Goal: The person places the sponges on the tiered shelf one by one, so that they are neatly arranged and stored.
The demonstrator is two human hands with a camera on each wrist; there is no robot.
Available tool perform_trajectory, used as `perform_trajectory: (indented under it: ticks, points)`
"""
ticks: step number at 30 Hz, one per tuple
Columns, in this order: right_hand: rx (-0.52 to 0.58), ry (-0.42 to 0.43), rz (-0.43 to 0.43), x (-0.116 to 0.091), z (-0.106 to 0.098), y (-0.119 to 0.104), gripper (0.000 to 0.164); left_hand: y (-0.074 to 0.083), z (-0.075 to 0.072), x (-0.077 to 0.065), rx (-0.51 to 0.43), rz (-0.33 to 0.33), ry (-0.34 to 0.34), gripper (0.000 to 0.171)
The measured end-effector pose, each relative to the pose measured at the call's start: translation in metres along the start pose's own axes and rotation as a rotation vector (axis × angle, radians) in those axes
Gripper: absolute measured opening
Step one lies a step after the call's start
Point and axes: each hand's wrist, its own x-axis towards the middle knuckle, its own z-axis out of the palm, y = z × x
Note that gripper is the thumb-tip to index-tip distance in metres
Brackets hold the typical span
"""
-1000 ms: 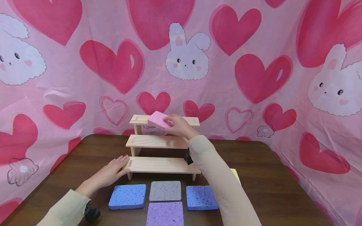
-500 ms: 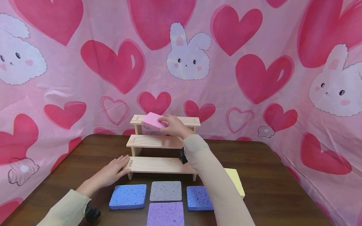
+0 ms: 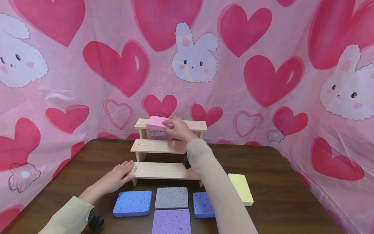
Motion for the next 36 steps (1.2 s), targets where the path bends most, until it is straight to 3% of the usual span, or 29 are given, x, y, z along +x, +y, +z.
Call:
perform_trajectory:
  ticks: [6,16,36]
  points:
    - [0.019,0.042,0.058,0.002,0.003,-0.001,0.033,0.0,0.0,0.0,0.001,-0.001,0.0,0.063]
    - [-0.099,0.092,0.082,0.006,0.01,0.0,0.036,0.001,-0.001,-0.001,-0.005,-0.001,0.0,0.062]
    - [-0.099,0.122,0.068,0.01,0.013,0.0,0.036,0.002,0.0,-0.001,-0.01,-0.003,-0.003,0.062]
